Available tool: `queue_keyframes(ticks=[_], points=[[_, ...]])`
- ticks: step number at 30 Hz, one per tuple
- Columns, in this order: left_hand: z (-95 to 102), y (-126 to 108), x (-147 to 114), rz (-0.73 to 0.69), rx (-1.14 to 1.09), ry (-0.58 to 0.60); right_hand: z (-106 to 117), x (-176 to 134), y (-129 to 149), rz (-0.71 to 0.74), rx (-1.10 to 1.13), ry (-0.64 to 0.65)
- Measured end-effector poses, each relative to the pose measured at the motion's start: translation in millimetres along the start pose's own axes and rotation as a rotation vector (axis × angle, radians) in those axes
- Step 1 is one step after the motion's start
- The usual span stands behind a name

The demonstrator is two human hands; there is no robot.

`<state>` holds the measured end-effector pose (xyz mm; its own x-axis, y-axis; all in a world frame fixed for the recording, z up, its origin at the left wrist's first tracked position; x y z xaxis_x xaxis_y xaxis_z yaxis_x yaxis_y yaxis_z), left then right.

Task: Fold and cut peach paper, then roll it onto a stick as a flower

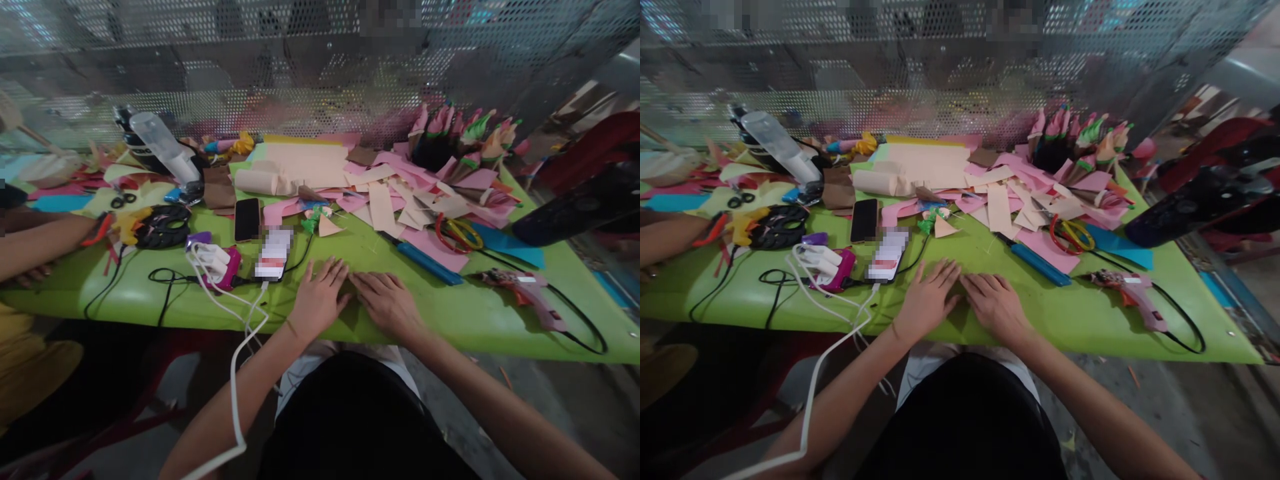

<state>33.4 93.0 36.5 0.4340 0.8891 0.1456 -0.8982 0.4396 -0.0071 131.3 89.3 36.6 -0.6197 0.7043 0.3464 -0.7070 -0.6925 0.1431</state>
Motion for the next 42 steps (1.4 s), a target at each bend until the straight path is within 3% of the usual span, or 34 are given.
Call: queue_keyframes(ticks=[9,15,18,23,27,36,42], points=[[-2.2,3,9,-0.015,0.037,0.004,-7,7,-3,-0.036,-0.010,0.079],[27.6,25,2,0.127,0.025,-0.086,-7,8,-6,-0.060,-0.007,0.056],[34.5,23,-9,0.131,0.019,-0.105,-6,9,-6,-0.063,0.018,0.049],[12.2,1,-17,0.048,-0.010,-0.031,-7,11,-7,-0.065,0.036,0.057],[-1.8,-2,-13,0.044,-0.011,0.000,-7,13,-10,-0.080,0.035,0.051],[-1.1,6,-3,0.045,-0.031,0.026,12,2,-24,-0.157,0.056,-0.135],[0.3,7,2,0.037,-0.001,0.024,4,6,-16,-0.111,0.057,-0.049]])
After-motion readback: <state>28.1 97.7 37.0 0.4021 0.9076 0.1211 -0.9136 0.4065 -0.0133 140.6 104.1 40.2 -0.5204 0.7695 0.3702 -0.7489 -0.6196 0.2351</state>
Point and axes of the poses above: each hand's wrist, its own x-axis towards the middle knuckle, its own z-axis out of the back of the hand, y = z × x, the point moved 9 cm from there along x, towards the middle knuckle, and after that the axes turned 5 degrees about x, right-handed, at the moved point
